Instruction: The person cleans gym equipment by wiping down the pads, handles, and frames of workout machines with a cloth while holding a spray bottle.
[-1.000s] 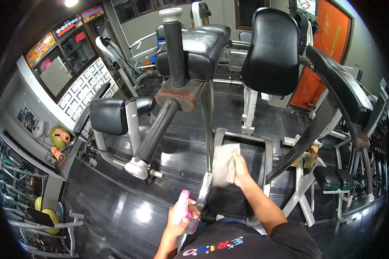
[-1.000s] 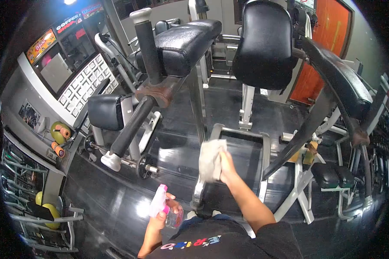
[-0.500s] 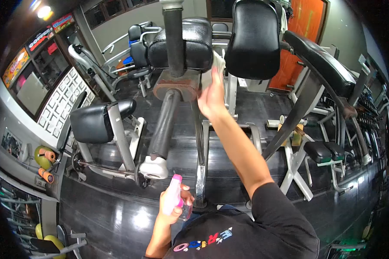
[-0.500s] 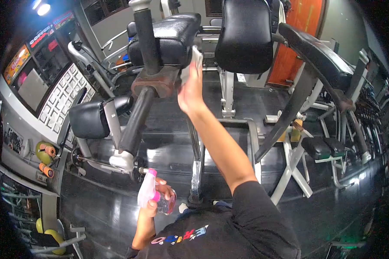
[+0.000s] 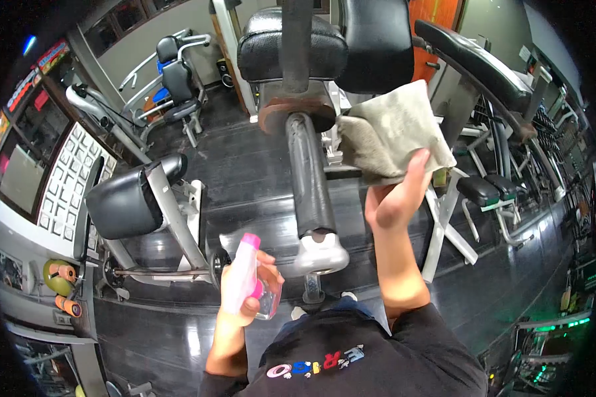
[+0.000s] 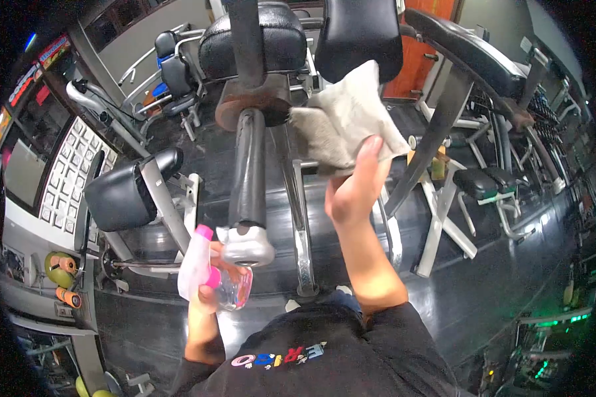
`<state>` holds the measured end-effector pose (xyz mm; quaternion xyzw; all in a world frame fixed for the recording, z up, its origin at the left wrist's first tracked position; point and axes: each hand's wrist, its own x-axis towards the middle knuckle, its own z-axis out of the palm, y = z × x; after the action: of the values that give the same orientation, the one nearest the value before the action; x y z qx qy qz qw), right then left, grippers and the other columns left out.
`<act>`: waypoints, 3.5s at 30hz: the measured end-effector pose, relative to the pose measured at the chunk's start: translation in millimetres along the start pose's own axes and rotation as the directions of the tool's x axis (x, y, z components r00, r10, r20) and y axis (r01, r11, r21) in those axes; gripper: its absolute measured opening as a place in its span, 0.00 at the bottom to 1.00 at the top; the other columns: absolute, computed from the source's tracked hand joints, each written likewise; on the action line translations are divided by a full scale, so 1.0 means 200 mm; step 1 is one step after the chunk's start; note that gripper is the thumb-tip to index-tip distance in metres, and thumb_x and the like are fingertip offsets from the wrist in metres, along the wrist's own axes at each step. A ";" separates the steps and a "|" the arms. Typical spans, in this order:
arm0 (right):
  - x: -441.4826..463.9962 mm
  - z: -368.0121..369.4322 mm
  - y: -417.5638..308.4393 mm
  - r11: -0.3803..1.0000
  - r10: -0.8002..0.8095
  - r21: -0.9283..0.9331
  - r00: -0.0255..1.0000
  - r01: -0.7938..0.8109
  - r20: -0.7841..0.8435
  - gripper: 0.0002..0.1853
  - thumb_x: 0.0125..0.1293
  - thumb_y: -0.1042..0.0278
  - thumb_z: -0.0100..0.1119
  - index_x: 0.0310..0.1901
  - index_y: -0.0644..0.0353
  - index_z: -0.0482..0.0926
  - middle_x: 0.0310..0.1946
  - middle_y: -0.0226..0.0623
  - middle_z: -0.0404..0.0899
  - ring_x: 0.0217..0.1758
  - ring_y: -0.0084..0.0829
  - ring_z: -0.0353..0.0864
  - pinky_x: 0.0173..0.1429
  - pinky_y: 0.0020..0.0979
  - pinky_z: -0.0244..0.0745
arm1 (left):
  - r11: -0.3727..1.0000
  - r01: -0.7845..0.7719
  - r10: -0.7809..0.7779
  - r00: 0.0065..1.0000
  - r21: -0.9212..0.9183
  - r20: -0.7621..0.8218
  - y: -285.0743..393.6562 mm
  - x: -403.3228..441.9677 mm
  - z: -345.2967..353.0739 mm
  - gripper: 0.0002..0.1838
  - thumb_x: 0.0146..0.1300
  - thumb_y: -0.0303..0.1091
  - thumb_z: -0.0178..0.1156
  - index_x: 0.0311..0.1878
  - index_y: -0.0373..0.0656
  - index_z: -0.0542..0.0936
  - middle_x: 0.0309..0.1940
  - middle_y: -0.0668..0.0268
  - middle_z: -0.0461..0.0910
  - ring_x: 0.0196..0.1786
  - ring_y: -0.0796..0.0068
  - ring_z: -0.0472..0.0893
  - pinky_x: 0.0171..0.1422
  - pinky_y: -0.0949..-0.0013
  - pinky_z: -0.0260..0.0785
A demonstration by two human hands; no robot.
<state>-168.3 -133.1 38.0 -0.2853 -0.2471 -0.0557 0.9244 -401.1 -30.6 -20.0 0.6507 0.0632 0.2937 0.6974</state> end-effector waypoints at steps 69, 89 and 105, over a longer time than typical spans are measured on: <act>-0.09 0.09 -0.46 0.895 0.404 -0.409 0.711 -0.177 0.576 0.19 0.70 0.50 0.53 0.40 0.61 0.71 0.42 0.53 0.83 0.56 0.44 0.82 0.73 0.47 0.64 | 0.995 0.049 -0.036 0.988 -0.083 0.150 -0.26 -0.18 -0.21 0.49 0.57 0.74 0.56 0.56 0.28 0.70 0.26 0.62 0.79 0.34 0.70 0.82 0.43 0.66 0.74; -0.32 -0.32 -0.07 0.811 0.582 0.118 0.772 -0.573 -0.253 0.23 0.75 0.54 0.51 0.65 0.57 0.66 0.61 0.38 0.75 0.64 0.35 0.74 0.67 0.41 0.69 | 0.994 0.073 -0.053 0.974 -0.086 0.219 -0.10 -0.17 -0.16 0.48 0.53 0.72 0.63 0.55 0.30 0.72 0.26 0.63 0.80 0.35 0.69 0.82 0.44 0.66 0.73; -0.43 -0.01 -0.36 0.962 0.126 -0.271 0.921 -0.023 0.368 0.23 0.72 0.47 0.47 0.49 0.63 0.71 0.52 0.53 0.74 0.56 0.42 0.76 0.61 0.41 0.69 | 0.995 0.070 -0.053 0.974 -0.070 0.219 -0.16 -0.19 -0.18 0.51 0.53 0.74 0.61 0.55 0.28 0.70 0.26 0.62 0.79 0.35 0.68 0.81 0.43 0.64 0.73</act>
<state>-260.1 -198.3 30.0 -0.4193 -0.4017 0.0042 0.8142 -438.8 -18.1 -66.0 0.6492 -0.0047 0.2013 0.7335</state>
